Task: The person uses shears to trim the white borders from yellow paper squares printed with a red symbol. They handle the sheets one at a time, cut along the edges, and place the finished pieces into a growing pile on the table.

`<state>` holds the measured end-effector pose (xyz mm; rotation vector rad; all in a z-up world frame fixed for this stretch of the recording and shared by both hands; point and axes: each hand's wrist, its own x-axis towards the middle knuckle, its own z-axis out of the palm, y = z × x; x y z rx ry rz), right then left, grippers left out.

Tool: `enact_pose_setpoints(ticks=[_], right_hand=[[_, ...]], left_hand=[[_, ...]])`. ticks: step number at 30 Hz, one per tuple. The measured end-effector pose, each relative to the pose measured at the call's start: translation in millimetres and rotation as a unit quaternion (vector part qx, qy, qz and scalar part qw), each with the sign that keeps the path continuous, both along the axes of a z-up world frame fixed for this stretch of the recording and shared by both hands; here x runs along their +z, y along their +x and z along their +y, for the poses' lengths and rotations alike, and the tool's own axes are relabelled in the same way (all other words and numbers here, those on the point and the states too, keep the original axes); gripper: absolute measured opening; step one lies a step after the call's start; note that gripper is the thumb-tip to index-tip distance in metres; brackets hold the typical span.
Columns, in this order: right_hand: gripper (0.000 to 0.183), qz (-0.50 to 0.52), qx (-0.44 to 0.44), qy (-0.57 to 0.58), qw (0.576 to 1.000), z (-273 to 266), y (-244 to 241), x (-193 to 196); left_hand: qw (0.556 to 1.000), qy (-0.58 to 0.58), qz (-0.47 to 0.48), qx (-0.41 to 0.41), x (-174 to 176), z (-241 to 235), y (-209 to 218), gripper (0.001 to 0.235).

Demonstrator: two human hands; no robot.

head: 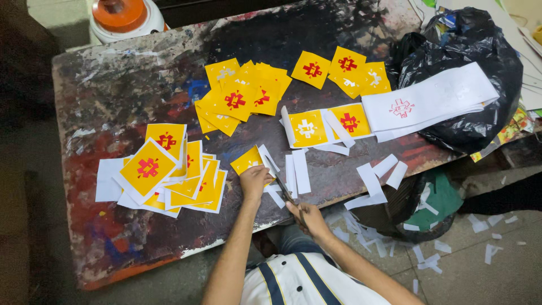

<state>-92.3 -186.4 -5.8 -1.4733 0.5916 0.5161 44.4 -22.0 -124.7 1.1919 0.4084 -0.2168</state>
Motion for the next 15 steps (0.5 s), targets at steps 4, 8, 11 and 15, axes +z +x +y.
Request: enact_pose_setpoints(ticks=[4, 8, 11, 15], right_hand=[[0.050, 0.005, -0.003, -0.009, 1.000, 0.4, 1.3, -1.7], [0.050, 0.006, 0.002, -0.007, 1.000, -1.8, 1.8, -4.5], [0.050, 0.007, 0.007, -0.005, 1.000, -4.4, 2.6, -8.3], [0.050, 0.014, 0.023, -0.026, 0.999, -8.8, 8.4, -10.3]], left_hand=[[1.000, 0.003, -0.003, -0.002, -0.2, 0.5, -1.0, 0.022], [1.000, 0.007, -0.003, 0.001, 0.2, -0.4, -0.2, 0.022], [1.000, 0.008, -0.001, 0.001, -0.3, -0.8, 0.2, 0.023], [1.000, 0.016, 0.008, 0.000, -2.0, -1.4, 2.2, 0.025]])
